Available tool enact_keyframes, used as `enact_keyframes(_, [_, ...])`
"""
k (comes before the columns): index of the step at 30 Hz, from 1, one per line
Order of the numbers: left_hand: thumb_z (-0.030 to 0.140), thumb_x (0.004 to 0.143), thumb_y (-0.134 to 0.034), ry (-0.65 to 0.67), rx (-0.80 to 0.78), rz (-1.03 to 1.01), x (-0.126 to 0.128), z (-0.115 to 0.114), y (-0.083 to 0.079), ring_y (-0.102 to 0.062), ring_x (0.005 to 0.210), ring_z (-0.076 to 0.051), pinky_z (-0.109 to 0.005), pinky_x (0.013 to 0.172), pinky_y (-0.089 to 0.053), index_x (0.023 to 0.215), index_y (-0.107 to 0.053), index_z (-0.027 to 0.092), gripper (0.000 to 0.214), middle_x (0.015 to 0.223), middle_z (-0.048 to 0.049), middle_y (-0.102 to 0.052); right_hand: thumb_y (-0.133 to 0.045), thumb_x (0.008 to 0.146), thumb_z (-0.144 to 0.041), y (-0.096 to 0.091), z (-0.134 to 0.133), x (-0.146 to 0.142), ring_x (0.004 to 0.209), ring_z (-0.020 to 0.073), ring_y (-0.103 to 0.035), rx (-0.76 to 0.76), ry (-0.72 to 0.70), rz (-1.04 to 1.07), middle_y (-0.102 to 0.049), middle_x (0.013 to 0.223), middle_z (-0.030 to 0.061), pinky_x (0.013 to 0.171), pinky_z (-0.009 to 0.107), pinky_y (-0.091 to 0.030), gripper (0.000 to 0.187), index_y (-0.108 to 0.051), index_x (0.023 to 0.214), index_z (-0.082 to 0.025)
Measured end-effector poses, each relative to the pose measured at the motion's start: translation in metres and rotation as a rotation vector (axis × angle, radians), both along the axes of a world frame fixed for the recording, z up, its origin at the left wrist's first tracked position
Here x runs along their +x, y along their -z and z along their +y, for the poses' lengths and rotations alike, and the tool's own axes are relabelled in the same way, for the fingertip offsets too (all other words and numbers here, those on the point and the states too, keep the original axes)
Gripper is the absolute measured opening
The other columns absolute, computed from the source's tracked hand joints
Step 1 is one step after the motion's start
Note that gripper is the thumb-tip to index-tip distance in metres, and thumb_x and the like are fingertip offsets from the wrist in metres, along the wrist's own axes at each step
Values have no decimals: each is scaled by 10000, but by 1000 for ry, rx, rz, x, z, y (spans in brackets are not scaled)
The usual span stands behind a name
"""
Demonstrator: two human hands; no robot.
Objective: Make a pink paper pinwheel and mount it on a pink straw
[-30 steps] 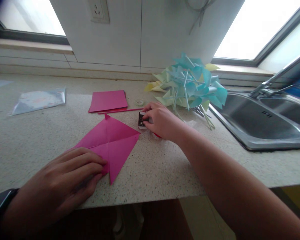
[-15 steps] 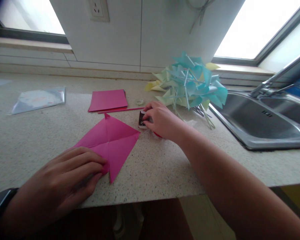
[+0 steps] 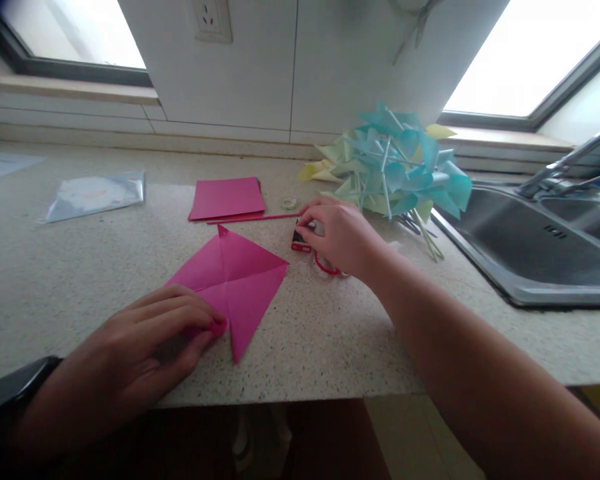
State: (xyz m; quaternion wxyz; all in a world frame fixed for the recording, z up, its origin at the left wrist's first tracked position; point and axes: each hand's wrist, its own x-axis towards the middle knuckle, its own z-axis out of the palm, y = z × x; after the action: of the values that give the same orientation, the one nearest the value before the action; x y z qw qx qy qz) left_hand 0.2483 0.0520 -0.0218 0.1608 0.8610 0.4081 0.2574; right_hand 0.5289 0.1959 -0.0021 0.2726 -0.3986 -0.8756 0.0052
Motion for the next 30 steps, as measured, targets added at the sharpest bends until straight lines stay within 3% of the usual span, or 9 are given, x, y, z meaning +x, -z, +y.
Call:
enact_keyframes(7, [254, 962, -549, -186, -185, -77, -2, 5, -2, -611, 781, -162, -294, 709, -472, 928, -684, 224, 142, 863, 0, -677, -685, 887, -267, -11, -17, -8, 870, 253, -686, 92, -5, 164, -734, 869, 65, 819, 419, -514, 61, -728, 873, -225])
enact_keyframes(11, [293, 963, -558, -243, -246, -130, -3, 6, -1, -620, 756, -147, -277, 690, -472, 945, -696, 224, 155, 860, 8, -688, -713, 879, -269, -13, -43, -24, 728, 164, -670, -100, -145, 303, -735, 820, 0, 669, 312, -506, 41, -719, 886, -229])
enact_keyframes(15, [320, 976, -547, -263, -278, -157, -2, 8, -2, -628, 750, -143, -272, 678, -467, 942, -703, 227, 185, 854, 14, -701, -720, 874, -242, -10, -63, -42, 713, 129, -675, -243, -329, 298, -752, 817, -15, 651, 262, -521, 21, -716, 889, -227])
enact_keyframes(22, [311, 981, -541, -253, -272, -201, -5, 8, -3, -652, 750, -150, -266, 677, -479, 953, -708, 224, 190, 853, 14, -736, -704, 896, -190, 4, -71, -60, 746, 128, -668, -330, -560, 252, -733, 833, 5, 702, 268, -523, 9, -697, 896, -196])
enact_keyframes(30, [285, 966, -584, -253, -187, -271, -6, 6, -3, -674, 724, -126, -227, 654, -502, 947, -718, 228, 146, 847, 30, -752, -692, 914, -199, 14, -71, -67, 701, 139, -634, -266, -588, 192, -710, 808, 26, 636, 283, -485, 33, -706, 894, -177])
